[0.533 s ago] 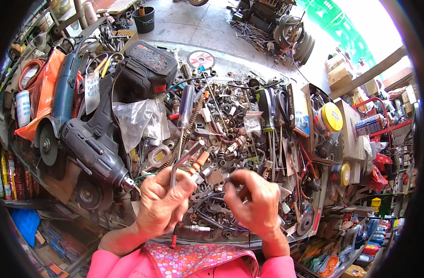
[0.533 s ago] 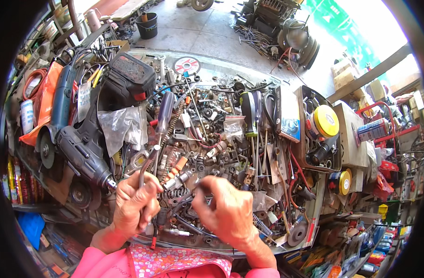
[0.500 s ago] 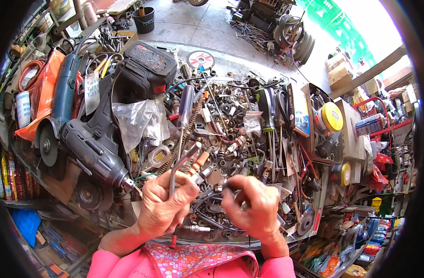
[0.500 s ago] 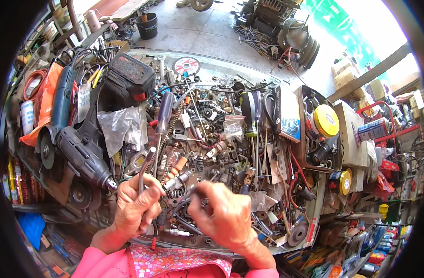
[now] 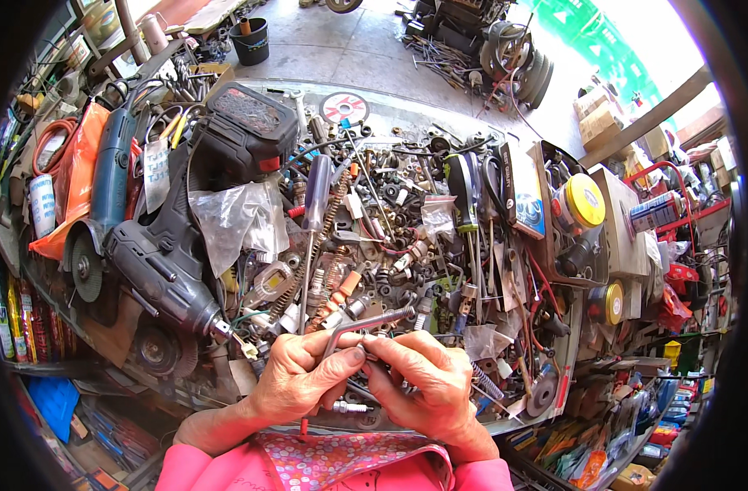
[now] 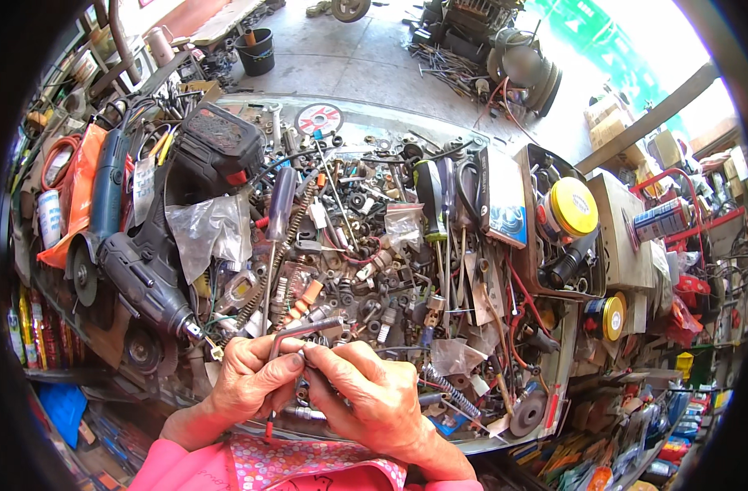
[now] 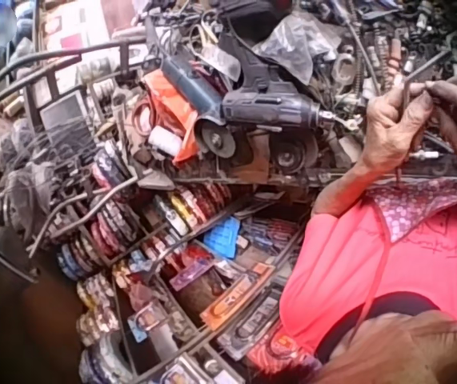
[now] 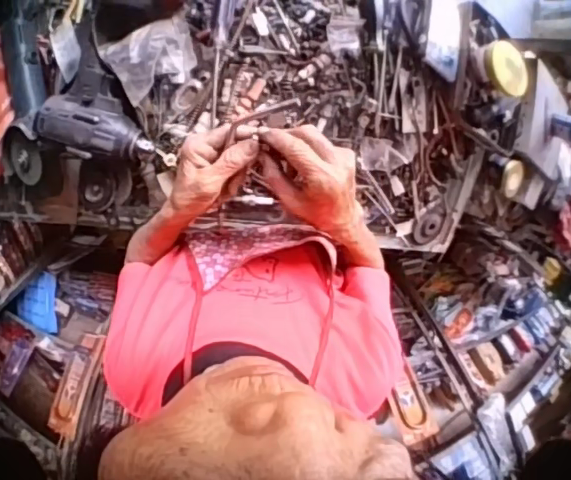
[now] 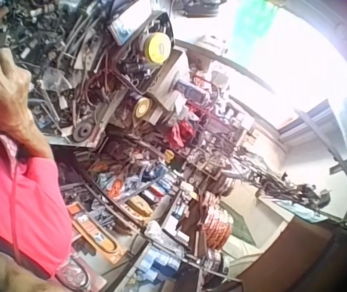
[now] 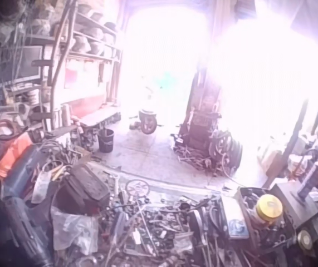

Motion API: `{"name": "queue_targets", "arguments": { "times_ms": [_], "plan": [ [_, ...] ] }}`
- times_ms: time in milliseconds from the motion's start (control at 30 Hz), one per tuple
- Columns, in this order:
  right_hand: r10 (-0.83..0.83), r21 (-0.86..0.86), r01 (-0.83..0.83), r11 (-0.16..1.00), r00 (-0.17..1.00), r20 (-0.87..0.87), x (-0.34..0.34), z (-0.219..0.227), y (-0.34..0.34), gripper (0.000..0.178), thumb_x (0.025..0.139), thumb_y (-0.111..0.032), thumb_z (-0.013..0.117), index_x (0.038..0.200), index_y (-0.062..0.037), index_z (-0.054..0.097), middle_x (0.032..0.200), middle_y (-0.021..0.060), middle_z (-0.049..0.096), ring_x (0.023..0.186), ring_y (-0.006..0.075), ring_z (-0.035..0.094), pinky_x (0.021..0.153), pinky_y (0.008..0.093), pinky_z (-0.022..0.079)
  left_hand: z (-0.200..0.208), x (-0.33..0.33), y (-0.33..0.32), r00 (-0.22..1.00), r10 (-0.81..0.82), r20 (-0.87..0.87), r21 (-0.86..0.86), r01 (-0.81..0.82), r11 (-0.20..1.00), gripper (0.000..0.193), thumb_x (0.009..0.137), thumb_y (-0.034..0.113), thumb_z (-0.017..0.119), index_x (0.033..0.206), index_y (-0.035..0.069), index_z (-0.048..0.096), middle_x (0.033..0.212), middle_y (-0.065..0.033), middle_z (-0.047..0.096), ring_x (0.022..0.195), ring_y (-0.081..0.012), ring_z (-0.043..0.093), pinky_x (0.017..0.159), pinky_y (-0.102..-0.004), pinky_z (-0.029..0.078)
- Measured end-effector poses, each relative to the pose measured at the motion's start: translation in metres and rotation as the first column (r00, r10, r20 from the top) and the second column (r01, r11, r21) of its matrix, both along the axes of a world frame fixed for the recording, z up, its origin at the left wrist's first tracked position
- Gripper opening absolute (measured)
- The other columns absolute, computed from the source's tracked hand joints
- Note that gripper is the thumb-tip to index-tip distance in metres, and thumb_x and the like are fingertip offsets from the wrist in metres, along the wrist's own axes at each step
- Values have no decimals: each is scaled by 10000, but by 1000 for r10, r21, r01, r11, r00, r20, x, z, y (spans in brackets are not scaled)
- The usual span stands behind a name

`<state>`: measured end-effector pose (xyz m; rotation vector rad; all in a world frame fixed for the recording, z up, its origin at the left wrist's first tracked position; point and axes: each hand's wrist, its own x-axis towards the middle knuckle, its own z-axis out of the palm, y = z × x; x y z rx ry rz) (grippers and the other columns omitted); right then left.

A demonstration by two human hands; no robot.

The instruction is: The person assembles small mechanical components on a cluttered workbench. They use a screwdriver to tighten a screw into a metal part, then attach a spring and other small pieces. The person repeatedly picks up, examines, and manipulates various tools and parts throughout the process.

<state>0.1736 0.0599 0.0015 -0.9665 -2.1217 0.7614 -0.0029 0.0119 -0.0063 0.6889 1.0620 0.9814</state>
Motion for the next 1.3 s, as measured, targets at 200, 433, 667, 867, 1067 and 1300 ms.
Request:
{"name": "queue_targets", "arguments": {
  "times_ms": [200,433,667,867,1067,1300],
  "plan": [
    [-244,-326,177,929,954,-177,11,4,-1,182,826,54,646,1008,56,658,841,127,703,623,128,664,537,236,529,-3,-2,1,998,-23,-56,102,28,994,328,1004,300,527,1081,10,659,538,44,504,465,-19,452,453,-194,344],
    [-305,-360,172,917,884,-354,21,-6,5,273,790,146,631,1036,35,671,968,129,652,681,132,655,545,214,516,-1,5,-2,965,-50,-257,185,99,978,397,1024,325,463,1035,-23,655,518,11,541,447,-36,480,441,-206,355],
    [-283,-259,201,945,899,-334,18,-5,6,347,727,130,704,1035,-30,714,939,105,677,704,92,627,561,205,484,-6,6,-4,942,-11,-335,249,100,963,203,972,171,585,1040,-5,659,605,-8,557,535,-36,486,482,-230,395],
    [-286,-202,234,951,916,-283,16,2,6,309,709,100,704,1003,4,708,915,123,676,687,119,636,605,223,504,-8,8,-4,937,27,-347,350,102,931,188,952,143,607,1034,-19,654,667,-85,613,554,-102,573,505,-261,443],
    [-219,114,232,966,969,-119,24,12,7,322,619,75,753,927,-12,708,785,140,685,618,210,667,525,270,518,-15,7,-6,916,-7,-402,365,167,916,191,952,158,606,1053,-1,643,609,-77,572,477,-127,554,452,-278,415],
    [-224,148,230,962,973,-58,33,19,0,294,600,41,750,887,-12,713,756,135,682,603,216,663,533,279,509,-16,8,-5,913,-69,-403,403,244,882,221,969,184,584,1089,5,634,607,-50,547,461,-100,495,434,-266,384]
  ]
}}
